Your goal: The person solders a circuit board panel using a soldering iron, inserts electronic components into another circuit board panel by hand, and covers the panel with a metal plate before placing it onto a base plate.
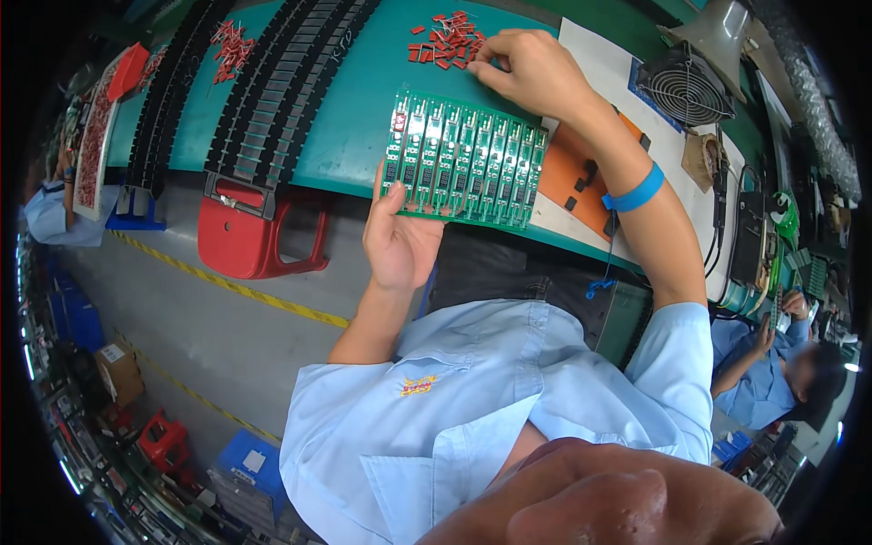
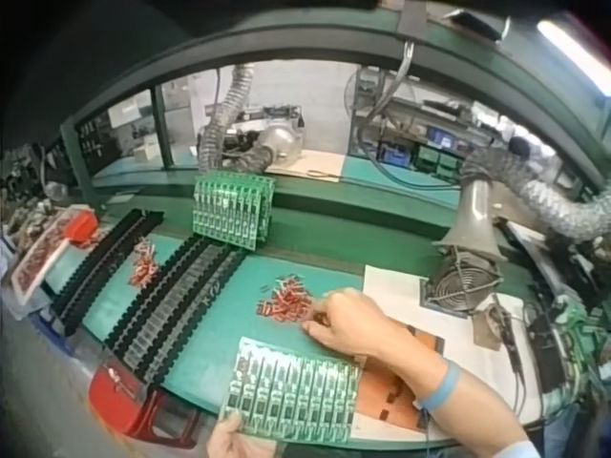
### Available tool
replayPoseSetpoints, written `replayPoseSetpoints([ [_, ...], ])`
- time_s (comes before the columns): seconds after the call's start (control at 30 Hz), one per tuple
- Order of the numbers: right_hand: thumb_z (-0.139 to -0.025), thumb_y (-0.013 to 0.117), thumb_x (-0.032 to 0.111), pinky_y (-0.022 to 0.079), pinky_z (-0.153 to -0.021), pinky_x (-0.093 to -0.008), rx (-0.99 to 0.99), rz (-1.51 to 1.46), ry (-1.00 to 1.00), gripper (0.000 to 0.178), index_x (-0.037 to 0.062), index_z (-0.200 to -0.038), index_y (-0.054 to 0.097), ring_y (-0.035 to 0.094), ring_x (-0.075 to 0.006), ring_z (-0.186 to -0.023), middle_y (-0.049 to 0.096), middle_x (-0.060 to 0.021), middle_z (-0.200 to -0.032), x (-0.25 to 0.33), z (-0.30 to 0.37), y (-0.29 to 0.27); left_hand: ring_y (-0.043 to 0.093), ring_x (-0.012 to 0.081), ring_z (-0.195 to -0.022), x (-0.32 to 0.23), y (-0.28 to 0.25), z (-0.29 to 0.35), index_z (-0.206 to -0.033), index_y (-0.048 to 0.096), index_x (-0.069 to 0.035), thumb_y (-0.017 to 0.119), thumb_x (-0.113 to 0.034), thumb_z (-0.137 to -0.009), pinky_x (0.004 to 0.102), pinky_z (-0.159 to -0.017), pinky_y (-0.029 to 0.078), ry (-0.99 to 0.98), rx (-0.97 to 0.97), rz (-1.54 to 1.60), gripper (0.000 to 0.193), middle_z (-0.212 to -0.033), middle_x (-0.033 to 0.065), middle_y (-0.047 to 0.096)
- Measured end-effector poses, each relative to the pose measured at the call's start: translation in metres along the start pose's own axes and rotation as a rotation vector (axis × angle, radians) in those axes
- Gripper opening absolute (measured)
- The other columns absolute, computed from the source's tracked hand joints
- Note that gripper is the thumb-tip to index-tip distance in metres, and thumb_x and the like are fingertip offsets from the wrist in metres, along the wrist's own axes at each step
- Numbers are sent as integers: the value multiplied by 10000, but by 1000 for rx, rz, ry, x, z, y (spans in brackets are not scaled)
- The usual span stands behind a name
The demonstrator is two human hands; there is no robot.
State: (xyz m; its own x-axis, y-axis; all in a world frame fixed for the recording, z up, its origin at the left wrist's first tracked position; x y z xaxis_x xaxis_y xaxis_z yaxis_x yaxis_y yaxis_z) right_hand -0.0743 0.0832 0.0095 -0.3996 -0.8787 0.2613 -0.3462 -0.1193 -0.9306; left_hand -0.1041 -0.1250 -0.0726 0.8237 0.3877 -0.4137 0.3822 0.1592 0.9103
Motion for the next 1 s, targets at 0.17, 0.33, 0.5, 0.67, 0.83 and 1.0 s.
replayPoseSetpoints([
  [0.17,-846,760,210,456,-550,-312,-26,-32,-89,165,48,-880,762,518,-192,-548,647,-62,-739,-6,9,1,570,248,-1272,1,1,-2,-1469,436,-89,376,-178,-1010,444,-1038,436,-15,14,2,471,-1438,97,563],
  [0.33,-858,763,184,450,-540,-278,-60,-101,-122,155,32,-889,756,525,-153,-557,654,-45,-730,-10,11,-17,564,244,-1281,2,2,-2,-1466,441,-82,376,-180,-1011,450,-1045,433,-16,16,14,470,-1439,99,561],
  [0.5,-943,683,115,466,-559,-222,-45,-316,-103,127,-8,-970,699,543,-107,-592,661,-54,-750,-40,2,-21,561,244,-1283,3,-2,-2,-1465,442,-81,380,-180,-1009,450,-1043,434,-27,25,27,471,-1439,100,562],
  [0.67,-952,667,95,452,-557,-209,33,-633,123,120,-22,-943,691,536,-98,-592,663,-61,-739,-44,4,-22,559,242,-1284,3,5,-5,-1467,440,-89,376,-189,-1017,450,-1040,439,-33,56,64,465,-1437,95,562],
  [0.83,-895,747,134,461,-568,-215,11,-906,168,139,-4,-896,733,555,-96,-623,689,-46,-798,6,19,-55,584,238,-1251,6,26,-21,-1500,365,-105,350,-172,-1045,431,-1022,473,38,51,72,461,-1424,104,559],
  [1.0,-874,779,115,480,-601,-193,43,-961,205,136,-8,-926,749,575,-82,-673,706,-52,-850,24,40,-56,567,239,-1270,16,31,-37,-1527,304,-97,330,-171,-1069,435,-1051,468,107,90,5,464,-1449,117,528],
])
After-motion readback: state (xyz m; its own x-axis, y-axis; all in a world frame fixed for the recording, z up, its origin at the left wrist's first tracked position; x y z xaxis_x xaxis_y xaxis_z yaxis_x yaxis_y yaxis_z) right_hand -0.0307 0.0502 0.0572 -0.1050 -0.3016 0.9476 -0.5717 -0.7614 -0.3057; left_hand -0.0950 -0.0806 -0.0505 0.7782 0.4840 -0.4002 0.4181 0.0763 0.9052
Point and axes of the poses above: each hand's wrist, its own z-axis away from the middle knuckle, its own y-axis out of the palm, x = y × z, the point moved 9 cm from there along -z, towards the middle knuckle
